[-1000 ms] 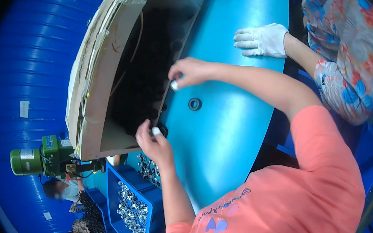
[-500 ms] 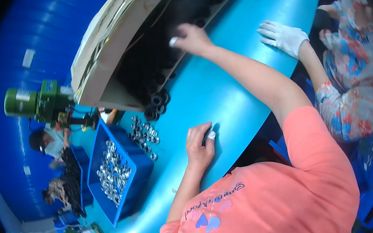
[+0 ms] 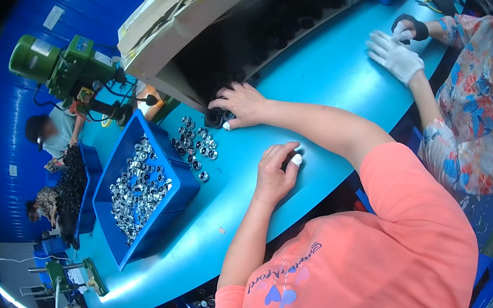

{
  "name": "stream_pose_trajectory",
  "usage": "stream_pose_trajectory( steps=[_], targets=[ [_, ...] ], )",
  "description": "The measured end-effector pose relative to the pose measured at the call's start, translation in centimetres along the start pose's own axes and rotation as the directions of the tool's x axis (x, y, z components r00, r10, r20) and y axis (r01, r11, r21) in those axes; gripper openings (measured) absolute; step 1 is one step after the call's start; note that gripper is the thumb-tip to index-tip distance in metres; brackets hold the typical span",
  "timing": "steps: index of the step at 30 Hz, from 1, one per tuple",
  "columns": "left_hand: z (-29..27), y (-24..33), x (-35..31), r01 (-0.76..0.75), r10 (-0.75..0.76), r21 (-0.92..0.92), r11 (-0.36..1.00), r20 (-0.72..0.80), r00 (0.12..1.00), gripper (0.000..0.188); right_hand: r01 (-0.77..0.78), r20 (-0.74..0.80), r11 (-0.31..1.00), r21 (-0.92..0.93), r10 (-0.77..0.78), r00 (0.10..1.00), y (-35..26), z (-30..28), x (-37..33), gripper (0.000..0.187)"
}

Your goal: Manually assembling small metal bearings by inserting white plastic components into the bearing rings.

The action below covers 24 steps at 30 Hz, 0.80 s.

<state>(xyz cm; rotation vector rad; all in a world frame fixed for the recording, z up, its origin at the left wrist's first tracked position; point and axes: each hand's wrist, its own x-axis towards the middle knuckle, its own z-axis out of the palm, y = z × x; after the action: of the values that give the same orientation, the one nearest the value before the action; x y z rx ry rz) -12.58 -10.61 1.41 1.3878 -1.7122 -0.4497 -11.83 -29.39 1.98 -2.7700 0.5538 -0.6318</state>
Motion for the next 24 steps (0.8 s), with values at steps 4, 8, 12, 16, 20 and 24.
stream_pose_trajectory(
  steps=[4,8,12,16,20,24],
  targets=[
    [-0.5,-0.1,-0.1,-0.008,0.008,-0.012,1.0,-0.022,1.0,0.032,-0.043,-0.007,0.999,0.006,0.043,0.999,0.4,0.1,0.7,0.062],
    [-1.0,-0.9,-0.6,-0.02,0.02,-0.054,0.998,-0.011,1.0,0.031,-0.076,-0.083,0.994,-0.078,0.07,0.994,-0.5,-0.2,-0.6,0.06],
    [-0.8,-1.9,0.0,0.048,-0.041,-0.189,0.981,0.044,0.998,0.029,-0.13,-0.144,0.979,-0.159,0.107,0.984,-0.7,0.5,-0.3,0.062],
    [-0.1,-2.9,-0.2,0.141,-0.134,-0.329,0.934,0.045,0.99,0.03,-0.14,-0.143,0.966,-0.218,0.111,0.984,-0.6,2.3,1.1,0.064],
    [-0.8,-2.8,-0.1,0.1,-0.09,-0.275,0.956,0.049,0.995,0.035,-0.122,-0.076,0.989,-0.089,0.115,0.99,0.1,1.1,1.5,0.056],
    [-1.2,-3.0,0.1,0.089,-0.077,-0.258,0.962,0.057,0.995,0.037,-0.151,-0.05,0.988,-0.014,0.15,0.987,1.1,0.5,1.1,0.052]
  ],
)
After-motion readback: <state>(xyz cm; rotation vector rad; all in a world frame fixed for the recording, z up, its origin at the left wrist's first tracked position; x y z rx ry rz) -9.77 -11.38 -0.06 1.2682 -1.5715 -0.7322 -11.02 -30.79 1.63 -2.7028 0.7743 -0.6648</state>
